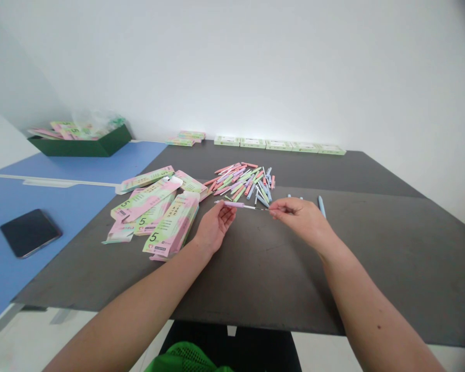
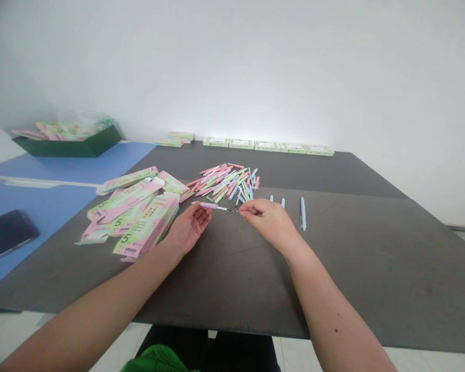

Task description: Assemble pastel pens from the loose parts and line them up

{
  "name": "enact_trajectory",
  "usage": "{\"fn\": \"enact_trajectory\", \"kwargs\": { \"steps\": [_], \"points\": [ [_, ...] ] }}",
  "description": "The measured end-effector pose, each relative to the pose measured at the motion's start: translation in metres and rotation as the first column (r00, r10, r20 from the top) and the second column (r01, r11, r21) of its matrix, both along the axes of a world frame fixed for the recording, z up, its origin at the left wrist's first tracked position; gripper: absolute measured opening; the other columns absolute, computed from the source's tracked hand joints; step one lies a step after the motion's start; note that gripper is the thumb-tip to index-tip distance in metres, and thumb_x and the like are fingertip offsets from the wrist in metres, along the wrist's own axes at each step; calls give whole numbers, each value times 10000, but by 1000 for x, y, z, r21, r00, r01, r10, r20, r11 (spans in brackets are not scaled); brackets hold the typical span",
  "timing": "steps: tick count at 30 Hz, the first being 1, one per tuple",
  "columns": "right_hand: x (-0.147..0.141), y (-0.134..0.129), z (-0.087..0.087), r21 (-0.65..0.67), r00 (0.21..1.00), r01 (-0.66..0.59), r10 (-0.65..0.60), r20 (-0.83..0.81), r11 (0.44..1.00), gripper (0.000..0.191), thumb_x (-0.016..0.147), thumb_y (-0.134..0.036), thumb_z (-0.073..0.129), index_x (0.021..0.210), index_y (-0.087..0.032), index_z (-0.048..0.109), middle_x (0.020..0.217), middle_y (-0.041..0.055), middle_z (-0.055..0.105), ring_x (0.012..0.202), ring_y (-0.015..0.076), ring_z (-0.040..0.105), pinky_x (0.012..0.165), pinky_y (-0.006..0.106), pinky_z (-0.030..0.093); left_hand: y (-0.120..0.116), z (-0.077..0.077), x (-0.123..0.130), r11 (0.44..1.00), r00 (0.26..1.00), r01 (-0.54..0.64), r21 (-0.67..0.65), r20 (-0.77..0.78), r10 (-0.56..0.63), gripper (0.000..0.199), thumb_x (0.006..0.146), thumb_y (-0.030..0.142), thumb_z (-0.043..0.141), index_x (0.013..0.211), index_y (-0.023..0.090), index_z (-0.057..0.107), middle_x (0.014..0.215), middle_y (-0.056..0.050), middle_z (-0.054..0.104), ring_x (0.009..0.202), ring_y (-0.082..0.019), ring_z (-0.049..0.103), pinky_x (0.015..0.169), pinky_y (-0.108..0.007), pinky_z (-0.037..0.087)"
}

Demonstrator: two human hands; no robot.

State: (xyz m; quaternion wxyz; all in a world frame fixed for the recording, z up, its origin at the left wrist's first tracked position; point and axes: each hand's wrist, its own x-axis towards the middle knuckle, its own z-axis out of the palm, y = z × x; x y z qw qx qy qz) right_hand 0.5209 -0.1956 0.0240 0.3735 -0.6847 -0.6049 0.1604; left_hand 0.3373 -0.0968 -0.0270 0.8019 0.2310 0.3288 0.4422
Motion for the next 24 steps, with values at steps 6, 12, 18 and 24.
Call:
{"fn": "enact_trajectory", "kwargs": {
  "steps": [6,12,18,24],
  "points": [
    [0,-1,2,-17,999,-22,23,32,1000,154,768,-288,567,810,-203,689,737,4,671,667,137,594,630,245,431,0,-1,0,1000,1000,-4,-7,-5,4,148,855,203,507,770,128,604,687,-19,636,629,-81,624,668,-201,503],
    [-1,-1,4,-21,998,-40,41,50,999,158,776,-288,558,787,-199,687,724,2,669,661,135,592,622,239,422,0,0,0,1000,1000,2,12,-9,-2,154,858,205,501,780,124,607,681,-19,634,630,-82,620,671,-202,501],
    [-1,-1,3,-19,998,-31,32,50,999,143,769,-271,575,808,-202,694,719,6,677,654,140,599,613,244,425,0,-1,1,1000,1000,-1,11,-24,2,151,852,214,513,773,121,601,684,-16,631,631,-82,622,660,-204,496],
    [-3,1,1,-3,996,-33,33,82,999,118,767,-236,581,793,-206,692,746,12,691,680,153,615,632,258,439,-2,-2,3,999,999,22,37,-44,-21,161,853,230,515,781,121,609,704,-20,641,644,-82,626,663,-204,497]
  ]
}}
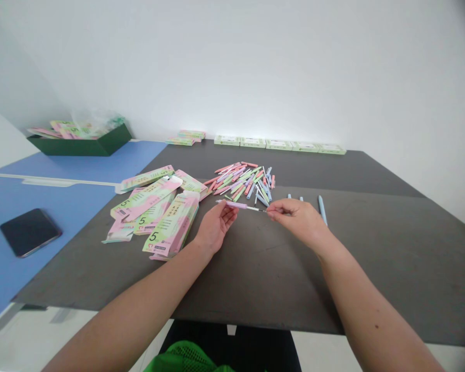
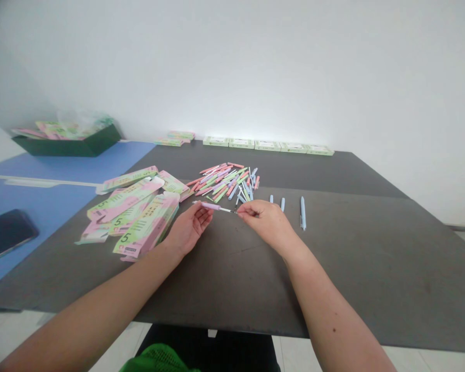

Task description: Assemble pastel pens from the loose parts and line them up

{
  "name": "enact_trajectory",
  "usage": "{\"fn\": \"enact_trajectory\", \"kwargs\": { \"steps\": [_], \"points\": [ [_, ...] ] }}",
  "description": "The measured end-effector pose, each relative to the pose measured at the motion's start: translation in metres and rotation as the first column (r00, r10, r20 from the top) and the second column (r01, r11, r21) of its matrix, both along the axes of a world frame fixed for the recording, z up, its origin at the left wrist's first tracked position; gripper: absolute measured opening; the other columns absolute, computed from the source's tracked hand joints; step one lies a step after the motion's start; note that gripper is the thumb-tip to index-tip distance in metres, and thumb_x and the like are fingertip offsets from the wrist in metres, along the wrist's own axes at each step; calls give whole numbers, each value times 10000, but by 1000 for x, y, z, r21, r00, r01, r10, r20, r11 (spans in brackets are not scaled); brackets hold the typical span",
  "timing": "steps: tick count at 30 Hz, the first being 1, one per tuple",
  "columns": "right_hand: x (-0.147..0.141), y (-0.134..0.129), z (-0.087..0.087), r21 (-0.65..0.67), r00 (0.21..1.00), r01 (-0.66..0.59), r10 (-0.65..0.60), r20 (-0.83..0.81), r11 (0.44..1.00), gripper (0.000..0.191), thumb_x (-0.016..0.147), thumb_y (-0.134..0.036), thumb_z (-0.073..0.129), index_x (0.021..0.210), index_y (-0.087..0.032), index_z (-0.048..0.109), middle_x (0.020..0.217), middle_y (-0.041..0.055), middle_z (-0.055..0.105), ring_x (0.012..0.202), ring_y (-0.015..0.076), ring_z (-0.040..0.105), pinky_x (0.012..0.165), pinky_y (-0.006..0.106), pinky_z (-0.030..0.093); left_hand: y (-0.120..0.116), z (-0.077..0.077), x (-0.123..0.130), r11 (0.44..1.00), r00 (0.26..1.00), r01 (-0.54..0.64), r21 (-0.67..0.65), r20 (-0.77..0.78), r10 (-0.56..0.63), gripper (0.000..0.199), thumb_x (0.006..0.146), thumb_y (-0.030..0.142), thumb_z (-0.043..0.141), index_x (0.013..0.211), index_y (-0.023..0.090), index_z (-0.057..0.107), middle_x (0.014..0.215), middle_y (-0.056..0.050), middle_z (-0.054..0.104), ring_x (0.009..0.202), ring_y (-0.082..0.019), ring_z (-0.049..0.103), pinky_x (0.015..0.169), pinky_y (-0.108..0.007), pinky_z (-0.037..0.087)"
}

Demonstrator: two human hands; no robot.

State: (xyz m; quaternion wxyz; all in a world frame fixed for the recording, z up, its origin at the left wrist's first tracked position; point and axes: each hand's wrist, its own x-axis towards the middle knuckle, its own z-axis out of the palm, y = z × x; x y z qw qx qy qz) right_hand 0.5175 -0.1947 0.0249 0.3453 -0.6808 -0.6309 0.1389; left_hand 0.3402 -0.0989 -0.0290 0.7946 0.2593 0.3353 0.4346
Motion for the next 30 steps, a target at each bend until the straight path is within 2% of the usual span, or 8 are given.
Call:
{"fn": "enact_trajectory", "kwargs": {
  "steps": [5,9,12,14,19,23,27,30],
  "points": [
    [-3,3,-5,56,998,-54,52,39,997,125,775,-202,570,802,-201,693,820,24,693,739,154,617,660,257,450,-3,-3,3,1000,1000,23,-11,-4,-23,142,845,220,530,778,123,609,710,-24,648,657,-88,634,665,-205,502],
    [-4,5,-11,115,1000,-20,19,6,993,127,782,-222,577,818,-202,697,826,31,691,745,157,616,670,268,454,-4,-3,3,998,1000,22,-54,6,-21,137,846,209,527,784,122,612,714,-27,653,661,-88,637,669,-204,508],
    [-8,6,-15,146,996,33,-20,-93,989,122,767,-241,600,832,-208,699,784,25,682,723,158,612,685,284,454,-5,-3,4,997,999,37,-69,26,-35,131,844,206,533,782,124,614,712,-26,656,659,-86,639,676,-202,514],
    [-13,6,-18,147,975,79,-46,-216,986,136,754,-264,621,852,-208,697,737,17,674,698,158,612,687,293,455,-6,-3,4,995,996,70,-71,56,-66,134,847,210,535,792,121,619,719,-29,661,664,-86,644,679,-199,519],
    [-28,7,-27,134,858,122,-37,-513,983,188,736,-321,657,877,-201,691,712,12,675,687,155,621,685,287,465,-8,-3,4,980,982,154,-123,129,-138,157,859,213,524,808,107,628,714,-38,675,665,-89,657,674,-188,527],
    [-34,9,-34,249,818,144,27,-574,958,157,753,-317,655,877,-229,695,767,4,657,712,143,601,686,278,459,-11,-3,4,960,968,220,-172,164,-192,181,871,214,504,815,98,631,713,-40,683,679,-96,665,673,-188,533],
    [-40,11,-35,437,791,141,165,-589,888,97,796,-289,616,832,-236,689,992,25,637,965,172,576,843,307,442,-16,-1,5,922,933,327,-208,229,-279,175,863,221,515,818,96,629,718,-33,685,682,-92,663,674,-188,533],
    [-44,11,-34,430,761,167,161,-628,887,164,860,-320,534,853,-221,664,942,36,659,951,175,588,891,344,425,-21,0,5,883,891,420,-208,281,-358,178,860,229,514,807,100,624,709,-27,678,659,-81,650,680,-186,525]
  ]
}}
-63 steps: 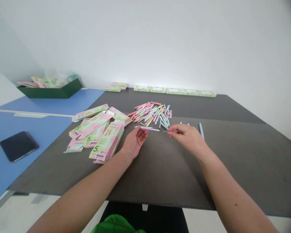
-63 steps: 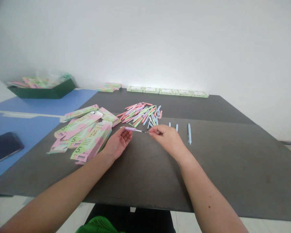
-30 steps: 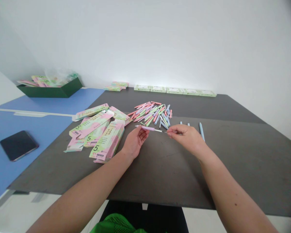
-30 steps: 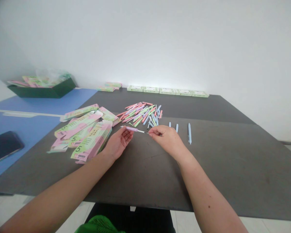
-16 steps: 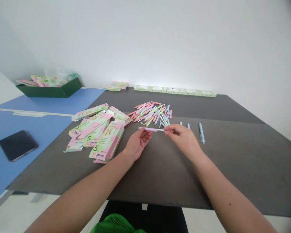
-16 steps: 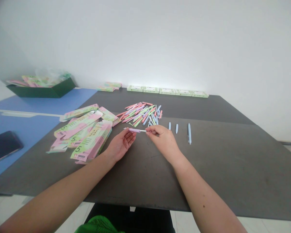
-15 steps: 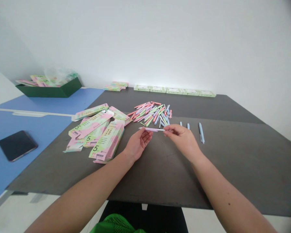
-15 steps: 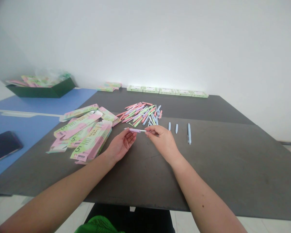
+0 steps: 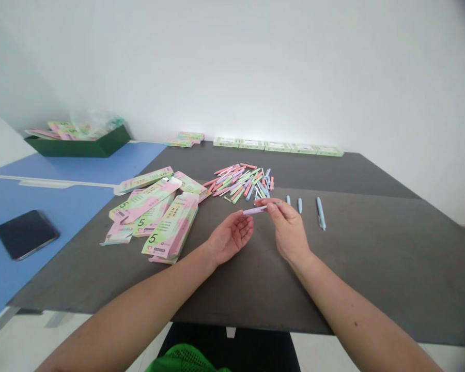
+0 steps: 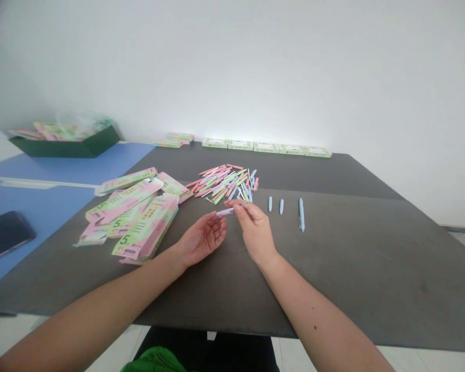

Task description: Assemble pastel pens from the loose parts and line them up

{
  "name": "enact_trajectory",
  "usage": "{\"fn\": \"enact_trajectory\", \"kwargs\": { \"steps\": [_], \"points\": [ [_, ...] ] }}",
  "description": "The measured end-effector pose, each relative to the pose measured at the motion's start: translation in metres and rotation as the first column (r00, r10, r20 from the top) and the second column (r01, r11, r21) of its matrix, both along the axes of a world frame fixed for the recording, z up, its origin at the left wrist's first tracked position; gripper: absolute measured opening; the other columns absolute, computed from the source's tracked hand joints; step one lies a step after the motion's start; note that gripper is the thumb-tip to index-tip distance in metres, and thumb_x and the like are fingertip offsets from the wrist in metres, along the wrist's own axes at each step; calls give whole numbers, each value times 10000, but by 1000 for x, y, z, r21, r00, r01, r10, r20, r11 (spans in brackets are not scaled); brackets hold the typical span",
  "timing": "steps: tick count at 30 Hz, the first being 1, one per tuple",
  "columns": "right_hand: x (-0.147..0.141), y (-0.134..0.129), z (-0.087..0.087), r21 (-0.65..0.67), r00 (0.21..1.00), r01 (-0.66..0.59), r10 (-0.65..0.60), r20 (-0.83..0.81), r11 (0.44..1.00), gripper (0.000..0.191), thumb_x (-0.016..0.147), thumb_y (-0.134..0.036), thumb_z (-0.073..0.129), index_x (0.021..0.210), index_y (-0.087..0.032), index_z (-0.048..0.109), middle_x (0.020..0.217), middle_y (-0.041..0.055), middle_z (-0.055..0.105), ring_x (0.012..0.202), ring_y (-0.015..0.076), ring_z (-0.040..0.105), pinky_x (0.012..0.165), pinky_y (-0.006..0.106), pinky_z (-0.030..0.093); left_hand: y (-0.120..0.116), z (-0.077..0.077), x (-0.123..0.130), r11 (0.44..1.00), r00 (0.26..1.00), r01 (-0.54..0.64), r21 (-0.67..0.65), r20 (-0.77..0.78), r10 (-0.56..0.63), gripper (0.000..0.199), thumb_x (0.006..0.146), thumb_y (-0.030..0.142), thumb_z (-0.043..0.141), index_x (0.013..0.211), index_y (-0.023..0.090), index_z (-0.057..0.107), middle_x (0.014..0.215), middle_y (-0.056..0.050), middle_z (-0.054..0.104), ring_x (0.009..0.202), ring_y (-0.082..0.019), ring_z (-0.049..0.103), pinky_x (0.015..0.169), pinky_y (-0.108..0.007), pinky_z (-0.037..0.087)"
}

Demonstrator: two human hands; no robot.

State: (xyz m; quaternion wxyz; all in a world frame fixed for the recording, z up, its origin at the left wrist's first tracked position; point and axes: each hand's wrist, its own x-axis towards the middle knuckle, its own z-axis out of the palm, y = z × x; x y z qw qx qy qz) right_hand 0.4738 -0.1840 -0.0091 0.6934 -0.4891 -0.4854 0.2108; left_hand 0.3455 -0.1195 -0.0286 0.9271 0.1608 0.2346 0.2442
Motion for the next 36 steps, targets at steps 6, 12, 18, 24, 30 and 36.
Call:
{"fn": "enact_trajectory", "kwargs": {
  "steps": [6,12,18,24,30,36],
  "points": [
    [0,2,0,11,977,9,-6,-214,1000,224,904,-419,427,888,-226,540,671,-16,604,660,130,571,694,284,469,-13,-1,2,960,964,265,94,-66,-259,175,833,252,556,865,105,648,754,-29,675,688,-77,638,729,-192,499],
    [-1,4,3,-127,893,-228,155,-423,965,229,876,-462,446,861,-239,496,487,-91,340,398,74,308,495,218,403,-28,-6,9,813,914,380,442,-312,-258,238,734,332,677,839,118,682,829,-77,677,734,-122,631,762,-244,473],
    [7,8,2,-142,855,-268,168,-491,953,216,843,-451,489,825,-236,469,503,-95,284,396,67,218,433,203,317,-21,-6,6,441,912,370,818,-411,-4,239,807,353,560,847,162,697,761,-47,680,696,-139,603,707,-233,460],
    [19,15,-9,-130,835,-270,165,-525,954,237,802,-446,554,808,-219,483,487,-102,318,380,56,239,415,195,304,0,-11,7,332,796,280,901,-411,444,290,742,256,629,1027,236,678,833,-24,674,637,-131,588,714,-231,453],
    [20,18,-17,-131,813,-292,173,-556,947,270,781,-461,582,807,-209,487,479,-107,344,369,45,252,403,187,300,28,-3,7,203,615,392,897,-420,668,352,780,263,569,1130,250,613,972,-37,668,756,-167,616,835,-279,437],
    [17,17,-17,-136,816,-295,176,-551,946,259,787,-455,562,791,-208,485,476,-107,355,366,44,261,402,184,303,76,35,19,108,348,721,684,-493,798,393,814,248,479,1186,190,594,1085,-77,668,996,-227,591,897,-290,402]
  ]
}}
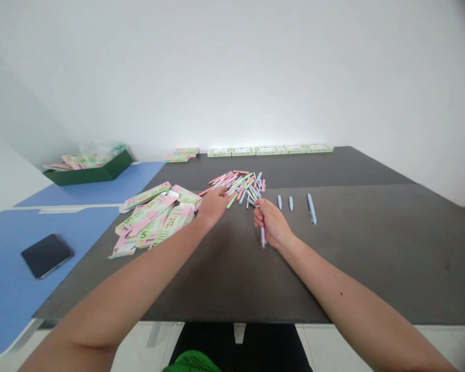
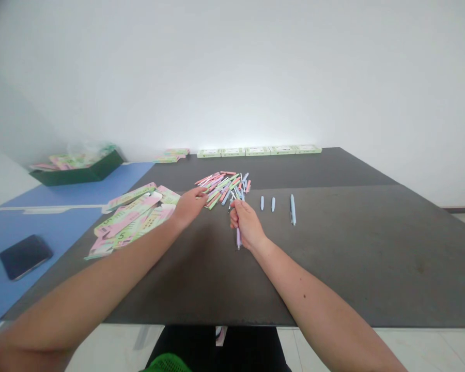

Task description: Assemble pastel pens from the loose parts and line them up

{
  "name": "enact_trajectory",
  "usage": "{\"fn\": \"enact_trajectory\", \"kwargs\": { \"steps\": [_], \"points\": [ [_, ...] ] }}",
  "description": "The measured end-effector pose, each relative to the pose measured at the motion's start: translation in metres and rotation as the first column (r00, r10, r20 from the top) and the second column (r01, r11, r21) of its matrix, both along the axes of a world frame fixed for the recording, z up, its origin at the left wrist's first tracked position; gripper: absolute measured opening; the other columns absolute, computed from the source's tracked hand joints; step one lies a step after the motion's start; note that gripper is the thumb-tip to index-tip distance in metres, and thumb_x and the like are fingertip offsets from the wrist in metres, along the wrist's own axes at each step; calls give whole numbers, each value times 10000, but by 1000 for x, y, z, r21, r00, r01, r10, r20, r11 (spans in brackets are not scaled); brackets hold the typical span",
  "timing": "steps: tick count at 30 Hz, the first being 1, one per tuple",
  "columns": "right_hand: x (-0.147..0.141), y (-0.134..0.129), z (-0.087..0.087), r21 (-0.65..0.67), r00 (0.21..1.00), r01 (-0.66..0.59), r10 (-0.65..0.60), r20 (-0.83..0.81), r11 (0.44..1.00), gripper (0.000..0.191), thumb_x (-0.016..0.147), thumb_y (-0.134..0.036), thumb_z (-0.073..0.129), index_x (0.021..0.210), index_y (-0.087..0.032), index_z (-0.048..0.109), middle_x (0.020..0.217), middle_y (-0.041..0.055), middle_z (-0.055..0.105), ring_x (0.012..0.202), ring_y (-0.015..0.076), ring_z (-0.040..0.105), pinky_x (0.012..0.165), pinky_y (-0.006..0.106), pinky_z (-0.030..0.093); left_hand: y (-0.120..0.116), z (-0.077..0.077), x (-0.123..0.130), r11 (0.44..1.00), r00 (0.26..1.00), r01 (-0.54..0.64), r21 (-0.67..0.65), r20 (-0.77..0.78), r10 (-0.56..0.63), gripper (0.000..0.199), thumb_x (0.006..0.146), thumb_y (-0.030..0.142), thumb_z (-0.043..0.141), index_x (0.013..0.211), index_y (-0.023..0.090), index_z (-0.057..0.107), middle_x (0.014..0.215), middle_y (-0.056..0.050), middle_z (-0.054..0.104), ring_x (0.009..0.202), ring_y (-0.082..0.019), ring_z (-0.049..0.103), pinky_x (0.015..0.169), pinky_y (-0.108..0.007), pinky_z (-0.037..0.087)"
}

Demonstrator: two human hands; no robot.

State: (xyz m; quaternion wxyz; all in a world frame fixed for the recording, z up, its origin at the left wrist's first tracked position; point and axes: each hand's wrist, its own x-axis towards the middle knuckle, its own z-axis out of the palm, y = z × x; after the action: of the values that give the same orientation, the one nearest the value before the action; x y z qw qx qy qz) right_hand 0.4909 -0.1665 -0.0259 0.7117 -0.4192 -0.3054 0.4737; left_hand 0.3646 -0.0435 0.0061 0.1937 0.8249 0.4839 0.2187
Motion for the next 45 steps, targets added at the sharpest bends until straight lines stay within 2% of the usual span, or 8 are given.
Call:
{"fn": "enact_trajectory", "kwargs": {
  "steps": [4,9,14,27,35,40,42,45],
  "points": [
    [0,1,0,2,1000,3,-3,0,1000,263,778,-462,562,793,-210,486,469,-110,359,360,46,263,401,184,311,44,14,11,1000,990,-9,10,-140,10,369,791,245,493,1111,150,649,1136,-115,651,1027,-245,573,871,-285,400],
    [1,2,-3,-1,1000,13,-13,-9,1000,253,782,-453,550,794,-206,493,473,-109,365,361,46,269,403,185,323,76,6,21,1000,949,22,-13,-315,-25,270,756,284,546,912,167,732,1012,-110,700,943,-240,609,808,-264,414],
    [1,3,-3,11,1000,25,-25,1,1000,244,802,-448,522,797,-206,499,481,-108,364,362,46,273,406,186,333,79,-6,34,996,904,83,-45,-417,-94,204,704,256,590,812,180,745,897,-99,718,897,-236,622,784,-257,425],
    [0,3,-3,1,1000,16,-16,-6,1000,235,802,-444,516,788,-210,499,483,-107,359,364,45,276,408,183,334,79,-5,47,992,857,111,-52,-500,-122,258,708,366,608,786,148,721,854,-155,697,997,-291,590,845,-297,417],
    [-1,2,-2,2,1000,4,-4,5,1000,231,803,-438,516,792,-207,497,480,-109,356,358,44,270,407,184,337,80,-18,49,990,930,53,-127,-354,-95,299,644,333,680,858,125,689,1044,-188,661,1135,-325,515,938,-342,369],
    [-1,1,-1,7,1000,3,-3,-2,1000,238,805,-440,518,793,-204,498,483,-107,358,362,44,275,409,183,341,71,-2,39,970,988,28,-240,-141,-63,78,621,210,679,616,137,650,895,-157,697,1165,-326,482,935,-314,365],
    [-1,0,-1,5,1000,-4,4,2,1000,234,809,-435,513,798,-201,499,485,-106,358,364,43,276,410,182,344,63,4,33,952,998,44,-304,-32,-56,122,622,183,674,526,149,608,800,-131,698,1130,-316,509,903,-296,389],
    [-3,-1,1,-13,1000,-19,19,15,1000,243,814,-439,503,799,-197,501,486,-106,359,365,43,277,412,182,345,44,5,23,895,983,121,-430,177,-48,135,688,239,649,587,154,623,714,-79,683,943,-240,611,798,-270,457]
  ]
}}
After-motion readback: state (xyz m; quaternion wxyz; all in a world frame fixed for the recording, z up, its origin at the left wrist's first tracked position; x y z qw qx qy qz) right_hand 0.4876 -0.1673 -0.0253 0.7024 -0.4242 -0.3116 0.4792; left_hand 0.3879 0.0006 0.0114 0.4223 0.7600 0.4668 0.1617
